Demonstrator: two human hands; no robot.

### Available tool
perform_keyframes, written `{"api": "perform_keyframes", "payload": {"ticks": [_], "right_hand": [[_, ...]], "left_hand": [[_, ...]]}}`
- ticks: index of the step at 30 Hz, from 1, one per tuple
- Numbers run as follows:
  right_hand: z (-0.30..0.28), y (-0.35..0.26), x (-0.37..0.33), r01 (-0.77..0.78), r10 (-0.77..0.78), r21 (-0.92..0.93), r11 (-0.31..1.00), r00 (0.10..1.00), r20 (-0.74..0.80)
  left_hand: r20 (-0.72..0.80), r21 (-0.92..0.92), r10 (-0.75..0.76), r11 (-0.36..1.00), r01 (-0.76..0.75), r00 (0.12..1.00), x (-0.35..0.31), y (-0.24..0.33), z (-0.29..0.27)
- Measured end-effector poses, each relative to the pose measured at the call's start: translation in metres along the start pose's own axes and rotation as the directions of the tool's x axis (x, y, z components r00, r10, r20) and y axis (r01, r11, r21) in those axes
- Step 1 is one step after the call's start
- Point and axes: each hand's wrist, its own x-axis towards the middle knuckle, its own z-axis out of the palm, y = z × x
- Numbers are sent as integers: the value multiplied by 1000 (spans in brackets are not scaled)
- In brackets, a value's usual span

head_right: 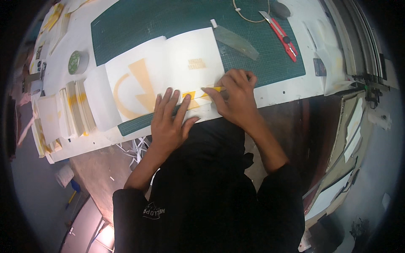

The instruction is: The person assembles a book by hand, placing a cover over a stack of pages and securing it with yellow tape. They repeatedly fold the cover edges and apply tape to the spine and corners to hold the book together. The person also flips through the pages to check the alignment and smooths the cover.

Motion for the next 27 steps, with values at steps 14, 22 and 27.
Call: {"api": "perform_keyframes", "payload": {"ticks": [14,22,27], "right_hand": [[3,0,-2,-79,81,16,997,988,-132],[5,0,-1,-121,120,-7,993,986,-118],[4,0,2,-200,199,-2,980,980,-25]], "left_hand": [[-33,31,-12,999,13,999,4,7,-1],[-49,29,-21,999,22,999,5,9,2],[-46,29,-18,999,19,999,5,9,2]]}}
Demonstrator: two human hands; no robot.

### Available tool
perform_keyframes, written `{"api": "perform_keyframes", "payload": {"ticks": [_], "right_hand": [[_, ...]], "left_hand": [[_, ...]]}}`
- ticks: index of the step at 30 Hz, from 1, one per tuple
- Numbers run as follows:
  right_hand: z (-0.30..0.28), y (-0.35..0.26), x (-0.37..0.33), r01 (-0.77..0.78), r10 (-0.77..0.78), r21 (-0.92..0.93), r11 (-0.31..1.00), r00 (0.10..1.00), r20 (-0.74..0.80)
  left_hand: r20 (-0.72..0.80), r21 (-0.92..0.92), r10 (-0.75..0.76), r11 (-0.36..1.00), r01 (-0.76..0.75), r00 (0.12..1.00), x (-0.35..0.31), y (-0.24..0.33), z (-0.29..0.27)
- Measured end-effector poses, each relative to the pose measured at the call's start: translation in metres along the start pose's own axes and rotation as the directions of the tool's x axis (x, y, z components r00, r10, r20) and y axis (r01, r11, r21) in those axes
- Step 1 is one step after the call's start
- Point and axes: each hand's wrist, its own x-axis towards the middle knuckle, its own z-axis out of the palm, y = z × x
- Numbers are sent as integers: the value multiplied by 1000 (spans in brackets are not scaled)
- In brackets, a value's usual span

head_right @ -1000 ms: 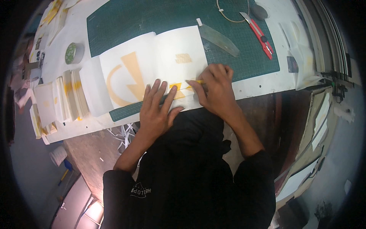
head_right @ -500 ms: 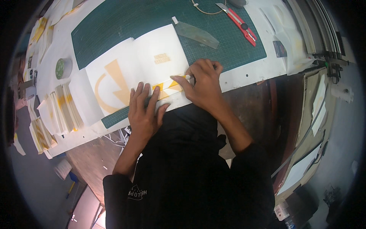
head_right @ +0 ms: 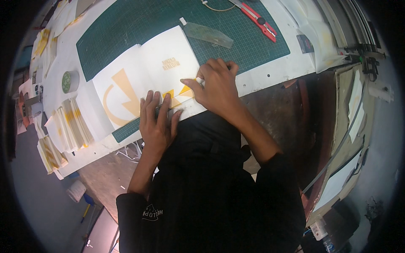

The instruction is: The person assembles a book by hand, placing a cover over a stack of pages and securing it with yellow tape. They repeatedly fold the cover edges and apply tape to the spine and corners to hold the book together. The person also flips through the pages to check the alignment and smooths the cover.

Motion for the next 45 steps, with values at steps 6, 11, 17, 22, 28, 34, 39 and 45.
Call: {"api": "perform_keyframes", "payload": {"ticks": [6,11,17,22,28,34,39,45], "right_hand": [[0,-1,5,-26,27,-19,999,999,38],[0,-1,5,-15,16,-48,999,1000,18],[-1,-4,6,-30,32,-54,998,999,39],[-1,-3,6,-39,41,-41,998,998,44],[0,1,4,-12,13,-31,999,1000,27],[3,4,4,15,-16,-28,1000,1000,-6],[0,2,5,0,0,0,1000,1000,-5],[10,7,-14,60,-54,13,998,961,-272]], "left_hand": [[-18,-8,-7,1000,7,1000,3,2,-3],[13,-24,-1,1000,2,1000,31,-8,-22],[416,-127,23,991,34,909,97,-41,-41],[546,-118,146,988,-96,825,124,-48,-43],[481,-294,326,935,-201,814,118,-60,-37],[483,-383,422,890,-249,767,121,-61,-38],[542,-322,472,881,-347,695,125,-58,-37],[589,-312,428,903,-296,685,128,-58,-37]]}}
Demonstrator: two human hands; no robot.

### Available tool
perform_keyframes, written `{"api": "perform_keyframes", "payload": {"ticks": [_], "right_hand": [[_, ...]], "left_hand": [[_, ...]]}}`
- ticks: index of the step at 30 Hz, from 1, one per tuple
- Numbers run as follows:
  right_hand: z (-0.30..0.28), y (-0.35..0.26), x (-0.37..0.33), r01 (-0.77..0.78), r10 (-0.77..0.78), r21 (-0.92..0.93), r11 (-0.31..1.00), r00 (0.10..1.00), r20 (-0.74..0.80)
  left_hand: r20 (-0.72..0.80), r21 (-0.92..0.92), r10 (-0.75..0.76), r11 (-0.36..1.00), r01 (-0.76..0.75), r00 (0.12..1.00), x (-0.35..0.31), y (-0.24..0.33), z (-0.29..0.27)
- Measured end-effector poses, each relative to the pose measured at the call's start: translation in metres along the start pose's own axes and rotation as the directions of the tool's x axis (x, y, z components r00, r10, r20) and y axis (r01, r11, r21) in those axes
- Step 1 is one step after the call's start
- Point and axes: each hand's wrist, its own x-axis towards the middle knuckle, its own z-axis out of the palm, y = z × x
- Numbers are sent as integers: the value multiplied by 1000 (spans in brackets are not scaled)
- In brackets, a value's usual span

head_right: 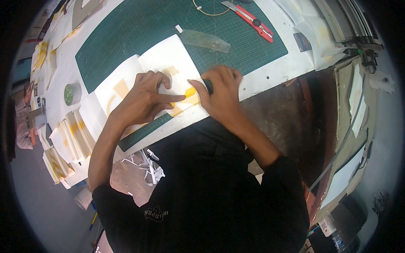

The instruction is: The person assembles a book by hand, placing a cover over a stack of pages and securing it with yellow tape. They repeatedly fold the cover edges and apply tape to the spine and corners to hold the book together. The person also flips through the pages to check the alignment and smooths the cover.

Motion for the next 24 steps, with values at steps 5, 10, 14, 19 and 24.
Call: {"api": "perform_keyframes", "payload": {"ticks": [5,10,14,19,24], "right_hand": [[0,-23,-61,239,-245,-210,948,969,-6],[16,-27,-74,238,-229,-231,944,971,66],[18,-27,-73,237,-221,-274,932,971,88],[17,-25,-75,240,-221,-280,930,970,100],[16,-24,-77,250,-224,-310,918,968,116]], "left_hand": [[-8,-21,7,1000,-7,1000,2,1,-2],[-19,34,20,999,-20,1000,1,-3,0],[-15,38,19,999,-18,1000,2,-3,0],[-16,36,12,999,-12,1000,3,0,-1],[-9,31,8,999,-8,1000,3,-1,-1]]}}
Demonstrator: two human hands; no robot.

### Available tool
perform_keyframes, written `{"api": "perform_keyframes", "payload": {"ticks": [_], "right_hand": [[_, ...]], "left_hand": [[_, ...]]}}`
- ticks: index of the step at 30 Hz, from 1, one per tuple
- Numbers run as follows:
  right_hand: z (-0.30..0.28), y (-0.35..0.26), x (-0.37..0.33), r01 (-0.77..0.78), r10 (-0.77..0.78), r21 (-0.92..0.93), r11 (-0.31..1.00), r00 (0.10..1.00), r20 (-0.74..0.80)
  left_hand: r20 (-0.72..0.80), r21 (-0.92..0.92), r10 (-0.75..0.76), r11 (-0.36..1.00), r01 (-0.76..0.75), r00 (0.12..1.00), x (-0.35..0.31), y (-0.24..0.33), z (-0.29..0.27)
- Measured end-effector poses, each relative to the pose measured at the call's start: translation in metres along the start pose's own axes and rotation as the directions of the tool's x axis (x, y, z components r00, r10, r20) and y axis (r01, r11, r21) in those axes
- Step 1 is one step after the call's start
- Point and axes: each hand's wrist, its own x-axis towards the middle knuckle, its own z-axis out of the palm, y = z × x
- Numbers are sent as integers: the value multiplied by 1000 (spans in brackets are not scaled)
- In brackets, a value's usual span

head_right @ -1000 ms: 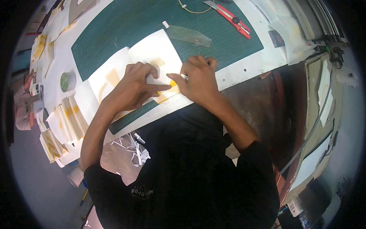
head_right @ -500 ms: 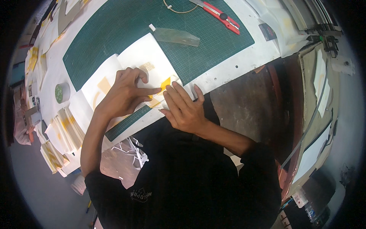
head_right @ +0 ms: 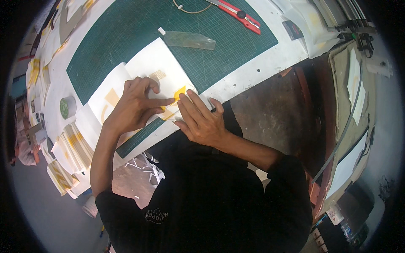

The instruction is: The person assembles a book by hand, placing a cover over a stack of pages and securing it with yellow tape. They repeatedly fold the cover edges and apply tape to the spine and corners to hold the book together. The person also flips through the pages to check the alignment and smooths the cover.

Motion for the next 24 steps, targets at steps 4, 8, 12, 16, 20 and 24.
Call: {"api": "perform_keyframes", "payload": {"ticks": [4,8,12,16,20,24], "right_hand": [[0,0,-1,4,-4,-2,1000,1000,2],[3,3,-2,25,-25,-23,999,999,-20],[-1,9,0,35,-35,-11,999,999,-18],[-8,18,2,40,-38,35,999,998,-48],[-18,21,19,17,-10,105,994,998,-69],[-11,27,30,-74,108,224,972,983,-148]], "left_hand": [[14,-3,-11,1000,11,1000,1,1,-1],[16,-19,-19,1000,19,1000,1,2,-2],[9,-19,-10,1000,10,1000,1,1,-2],[17,-9,4,1000,-4,1000,1,-1,-3],[75,-17,-68,997,69,995,8,6,-8],[132,-29,-91,995,96,987,13,6,-14]]}}
